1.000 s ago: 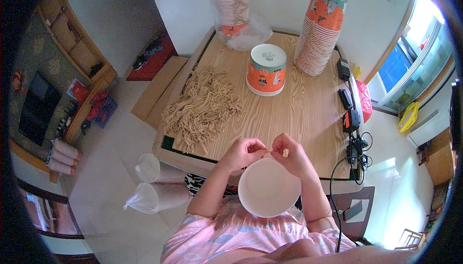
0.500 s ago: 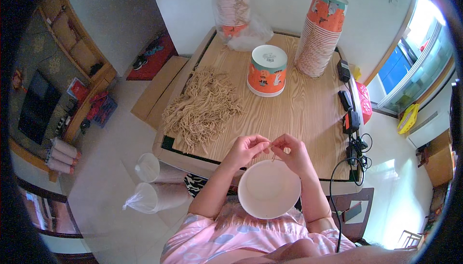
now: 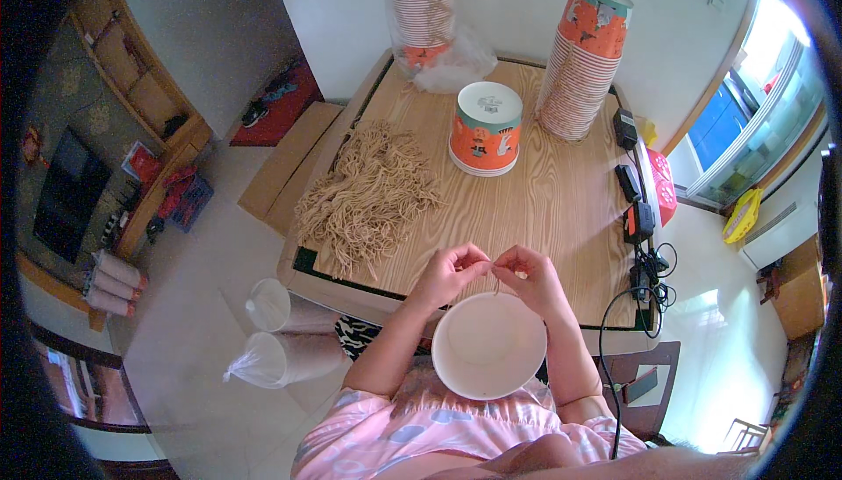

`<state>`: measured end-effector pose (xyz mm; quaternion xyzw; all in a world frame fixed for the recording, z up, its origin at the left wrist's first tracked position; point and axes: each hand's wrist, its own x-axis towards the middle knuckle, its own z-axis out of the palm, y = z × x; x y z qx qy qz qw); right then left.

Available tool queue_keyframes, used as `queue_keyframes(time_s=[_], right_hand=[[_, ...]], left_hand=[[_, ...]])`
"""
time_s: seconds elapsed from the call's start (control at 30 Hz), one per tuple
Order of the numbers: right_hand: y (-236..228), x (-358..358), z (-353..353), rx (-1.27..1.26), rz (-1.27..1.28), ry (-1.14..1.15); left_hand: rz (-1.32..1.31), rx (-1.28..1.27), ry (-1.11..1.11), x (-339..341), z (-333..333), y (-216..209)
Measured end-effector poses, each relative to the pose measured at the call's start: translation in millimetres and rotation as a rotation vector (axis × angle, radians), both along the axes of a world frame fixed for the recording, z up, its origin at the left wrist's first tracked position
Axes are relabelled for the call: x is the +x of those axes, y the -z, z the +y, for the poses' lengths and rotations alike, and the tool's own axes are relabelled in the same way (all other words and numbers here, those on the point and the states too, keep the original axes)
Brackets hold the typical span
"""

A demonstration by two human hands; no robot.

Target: Threading string through paper cups as part of a packaging or assembly process.

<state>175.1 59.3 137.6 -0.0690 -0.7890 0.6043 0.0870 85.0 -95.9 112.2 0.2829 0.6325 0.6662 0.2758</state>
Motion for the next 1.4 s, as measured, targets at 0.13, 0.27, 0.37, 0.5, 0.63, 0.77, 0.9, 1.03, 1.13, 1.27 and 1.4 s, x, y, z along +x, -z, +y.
queue_keyframes(time_s=[0.13,0.27,0.37,0.5,0.63,0.77,0.9,1.03,1.13,1.27,1.4], right_hand=[[-1.1,-0.2,-0.5,-0.016,-0.016,-0.002],[1.0,-0.5,-0.3,-0.010,-0.083,-0.064],[2.6,0.7,1.1,-0.030,-0.083,-0.064],[-2.2,3.5,-0.6,0.022,-0.055,-0.079],[-8.8,5.0,-0.9,0.101,-0.045,-0.106],[-8.6,7.3,1.9,0.127,-0.043,-0.137],[-8.9,7.9,4.1,0.092,-0.036,-0.166],[-4.7,7.5,4.0,0.053,-0.035,-0.163],[1.5,6.6,3.1,0.074,-0.039,-0.153],[3.3,5.7,-1.4,-0.179,-0.096,-0.121],[8.9,2.2,-3.7,-0.245,-0.094,-0.088]], left_hand=[[0.077,0.004,-0.048,0.3,0.9,1.0],[0.105,0.006,-0.070,2.4,1.7,-5.0],[0.099,0.054,-0.088,2.5,2.9,-1.6],[0.140,0.037,-0.112,2.2,3.2,-0.6],[0.170,0.005,-0.119,2.8,3.4,0.9],[0.248,-0.075,-0.106,6.3,4.8,-2.9],[0.305,-0.137,-0.108,11.2,6.2,-16.8],[0.314,-0.139,-0.131,13.2,7.0,-20.5],[0.304,-0.132,-0.145,9.9,8.7,-7.9],[0.260,-0.072,-0.164,7.4,9.3,-1.6],[0.242,-0.058,-0.154,6.7,9.1,1.9]])
